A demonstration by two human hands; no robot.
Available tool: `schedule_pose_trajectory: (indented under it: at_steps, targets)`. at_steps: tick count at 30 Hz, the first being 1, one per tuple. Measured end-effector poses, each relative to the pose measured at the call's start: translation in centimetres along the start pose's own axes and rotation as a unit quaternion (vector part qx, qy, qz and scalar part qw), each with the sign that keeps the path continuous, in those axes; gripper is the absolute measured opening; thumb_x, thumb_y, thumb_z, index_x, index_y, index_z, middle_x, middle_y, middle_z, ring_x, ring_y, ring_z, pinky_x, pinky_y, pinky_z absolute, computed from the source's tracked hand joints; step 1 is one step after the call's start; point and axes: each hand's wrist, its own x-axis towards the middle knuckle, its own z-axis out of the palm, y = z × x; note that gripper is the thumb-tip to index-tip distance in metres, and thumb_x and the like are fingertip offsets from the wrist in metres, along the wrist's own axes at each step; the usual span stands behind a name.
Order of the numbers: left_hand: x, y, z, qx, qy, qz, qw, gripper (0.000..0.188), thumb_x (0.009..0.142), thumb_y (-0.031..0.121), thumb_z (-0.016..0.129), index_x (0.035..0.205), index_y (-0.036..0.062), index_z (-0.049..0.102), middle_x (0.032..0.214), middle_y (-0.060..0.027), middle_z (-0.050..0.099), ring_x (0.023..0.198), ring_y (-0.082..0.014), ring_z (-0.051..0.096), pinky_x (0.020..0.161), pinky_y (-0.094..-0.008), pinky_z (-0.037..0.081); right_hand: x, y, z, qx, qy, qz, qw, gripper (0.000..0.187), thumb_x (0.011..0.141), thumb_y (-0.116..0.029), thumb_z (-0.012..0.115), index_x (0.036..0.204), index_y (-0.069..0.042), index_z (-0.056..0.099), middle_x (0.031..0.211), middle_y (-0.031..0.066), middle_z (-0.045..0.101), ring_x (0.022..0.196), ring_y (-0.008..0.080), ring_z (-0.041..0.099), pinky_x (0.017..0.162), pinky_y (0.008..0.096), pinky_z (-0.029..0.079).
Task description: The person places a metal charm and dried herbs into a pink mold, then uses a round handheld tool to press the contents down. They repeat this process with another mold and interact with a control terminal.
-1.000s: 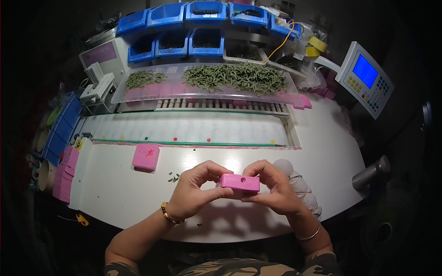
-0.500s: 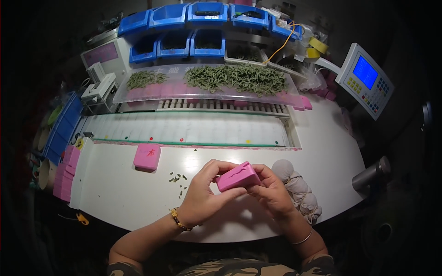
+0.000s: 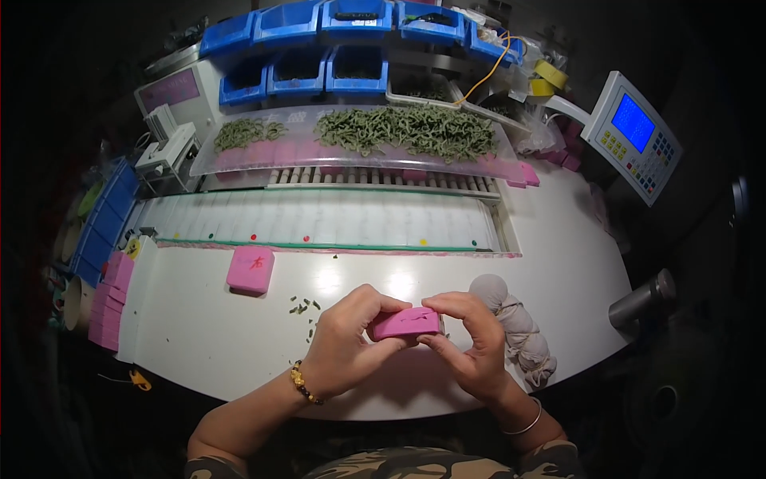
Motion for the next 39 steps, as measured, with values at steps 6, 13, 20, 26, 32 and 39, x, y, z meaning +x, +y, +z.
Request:
schedule_pose_trajectory:
  at_steps: [6,13,20,26,32,39]
  targets:
    - [0.3,-0.1,-0.5,-0.028,-0.034,0.036,0.998,0.032,0.077,0.005,0.078,0.106,0.0021,0.068,0.089,-0.0089,0.063,0.076,-0.0180,0.062,0.069,-0.0291,0.051,-0.2,1.1,-0.6,0.194,-0.039,0.078,0.977,0.034,0.075,0.001,0.078,0.107,-0.003,0.067,0.100,0.0068,0.068,0.093,0.0169,0.063,0.083,0.0322,0.049]
    - [0.0,0.0,-0.4,-0.082,-0.058,0.003,0.995,0.037,0.077,0.008,0.080,0.111,0.0015,0.065,0.095,-0.0097,0.064,0.080,-0.0178,0.064,0.073,-0.0284,0.052,0.0,0.9,0.0,0.414,-0.034,0.254,0.874,0.033,0.085,-0.004,0.077,0.113,-0.001,0.060,0.104,0.0060,0.066,0.095,0.0118,0.061,0.087,0.0274,0.049]
    - [0.1,1.7,-1.0,0.127,-0.015,0.124,0.984,0.052,0.074,0.020,0.084,0.117,0.0075,0.058,0.128,-0.0165,0.052,0.116,-0.0362,0.052,0.095,-0.0430,0.046,1.2,2.3,0.3,0.458,0.006,0.325,0.828,0.026,0.092,-0.010,0.071,0.113,-0.001,0.060,0.103,0.0066,0.067,0.092,0.0112,0.062,0.086,0.0252,0.049]
    - [1.3,0.2,-1.2,0.199,-0.019,0.129,0.971,0.044,0.068,0.015,0.082,0.105,0.0089,0.058,0.119,-0.0144,0.056,0.104,-0.0315,0.056,0.092,-0.0402,0.046,2.4,1.6,0.2,0.447,0.007,0.342,0.826,0.031,0.092,-0.009,0.069,0.121,-0.001,0.058,0.108,0.0072,0.066,0.097,0.0111,0.061,0.085,0.0257,0.049]
    - [6.5,-9.3,-7.1,0.241,0.169,-0.092,0.951,0.045,0.071,0.034,0.077,0.096,0.0020,0.058,0.101,-0.0166,0.059,0.098,-0.0319,0.057,0.090,-0.0409,0.048,3.7,1.3,-5.4,0.333,0.090,0.279,0.896,0.043,0.092,-0.003,0.063,0.133,-0.002,0.050,0.123,0.0076,0.056,0.107,0.0132,0.054,0.093,0.0273,0.047]
    - [8.1,-14.5,-10.4,0.405,0.215,-0.111,0.882,0.049,0.070,0.039,0.081,0.095,0.0024,0.060,0.100,-0.0169,0.058,0.099,-0.0340,0.055,0.090,-0.0417,0.046,2.9,7.2,-15.4,0.121,0.242,0.234,0.934,0.040,0.088,0.001,0.064,0.127,0.002,0.053,0.122,0.0085,0.055,0.108,0.0148,0.052,0.096,0.0281,0.046]
